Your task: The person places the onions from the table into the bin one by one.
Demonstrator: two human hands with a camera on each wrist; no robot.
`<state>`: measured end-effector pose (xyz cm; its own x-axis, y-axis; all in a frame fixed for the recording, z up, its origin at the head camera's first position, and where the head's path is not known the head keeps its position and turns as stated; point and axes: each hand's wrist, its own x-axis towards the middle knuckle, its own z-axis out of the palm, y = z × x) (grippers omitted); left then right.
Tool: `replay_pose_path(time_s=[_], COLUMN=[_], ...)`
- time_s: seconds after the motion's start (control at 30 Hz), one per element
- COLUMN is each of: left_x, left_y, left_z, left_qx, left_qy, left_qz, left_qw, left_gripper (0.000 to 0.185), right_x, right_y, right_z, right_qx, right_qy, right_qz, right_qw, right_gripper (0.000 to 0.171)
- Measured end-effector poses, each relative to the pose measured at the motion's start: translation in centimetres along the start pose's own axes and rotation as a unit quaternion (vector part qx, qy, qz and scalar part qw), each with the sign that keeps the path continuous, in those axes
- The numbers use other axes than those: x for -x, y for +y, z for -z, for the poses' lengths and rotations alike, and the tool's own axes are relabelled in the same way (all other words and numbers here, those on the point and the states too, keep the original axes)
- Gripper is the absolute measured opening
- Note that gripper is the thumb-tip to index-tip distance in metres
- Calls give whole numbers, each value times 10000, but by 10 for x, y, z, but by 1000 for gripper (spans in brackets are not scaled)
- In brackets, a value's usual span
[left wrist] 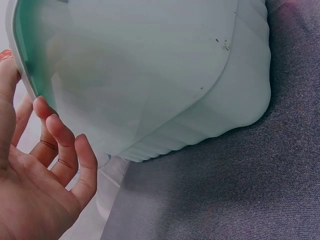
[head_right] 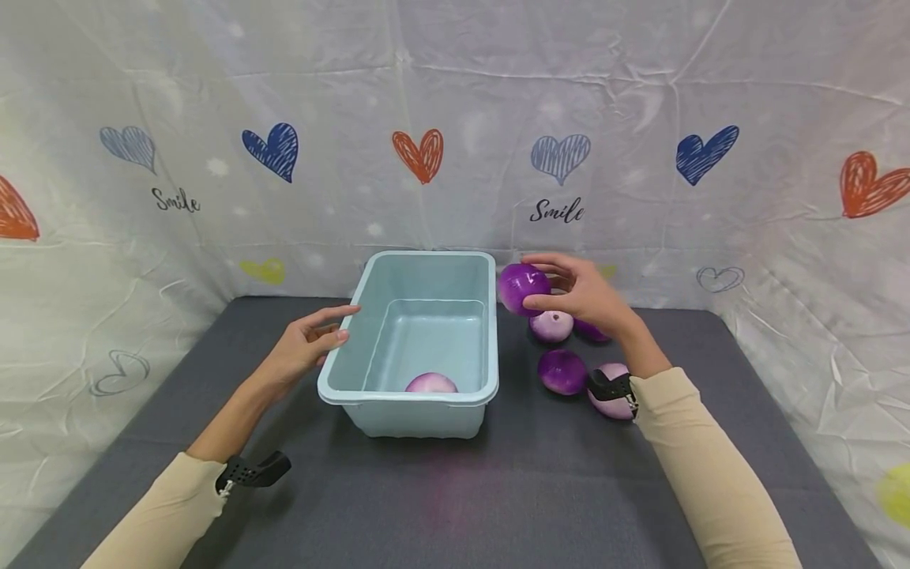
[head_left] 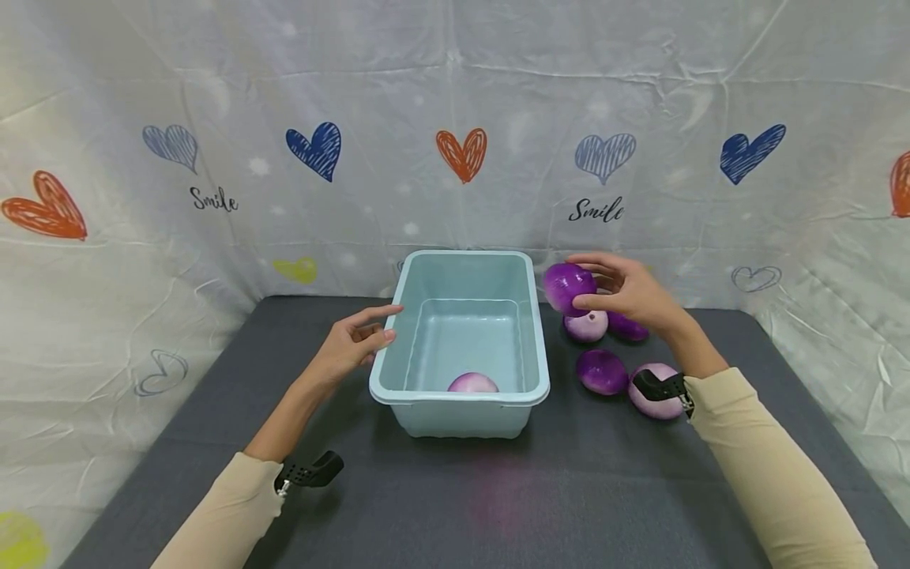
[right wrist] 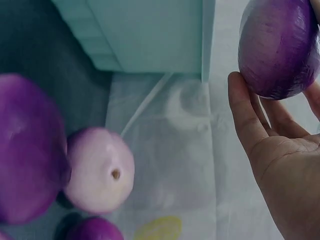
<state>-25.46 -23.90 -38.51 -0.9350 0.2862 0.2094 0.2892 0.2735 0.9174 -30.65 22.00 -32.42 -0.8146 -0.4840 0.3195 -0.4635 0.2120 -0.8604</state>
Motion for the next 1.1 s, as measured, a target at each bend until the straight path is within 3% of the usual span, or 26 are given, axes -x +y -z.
replay_pose_path(time_s=[0.6,0.83,1.1], left_x=[-1,-1,1], left_y=[4,4,4], left_z=[0,0,-1], left_qx=[-77,-54,-19], left_qy=[19,17,-2], left_qz=[94,111,53], left_qw=[9999,9999,10000], left_gripper=[47,47,46], right_x=[-32,-37,-36], right_y=[-15,-19,-18], right_z=[-36,-47,-50], right_qx=[-424,-443,-877], right_qy=[-551,-667,-948], right_qz=[221,219,278], right_qw=[9973,9965,9912], right_gripper=[63,62,62])
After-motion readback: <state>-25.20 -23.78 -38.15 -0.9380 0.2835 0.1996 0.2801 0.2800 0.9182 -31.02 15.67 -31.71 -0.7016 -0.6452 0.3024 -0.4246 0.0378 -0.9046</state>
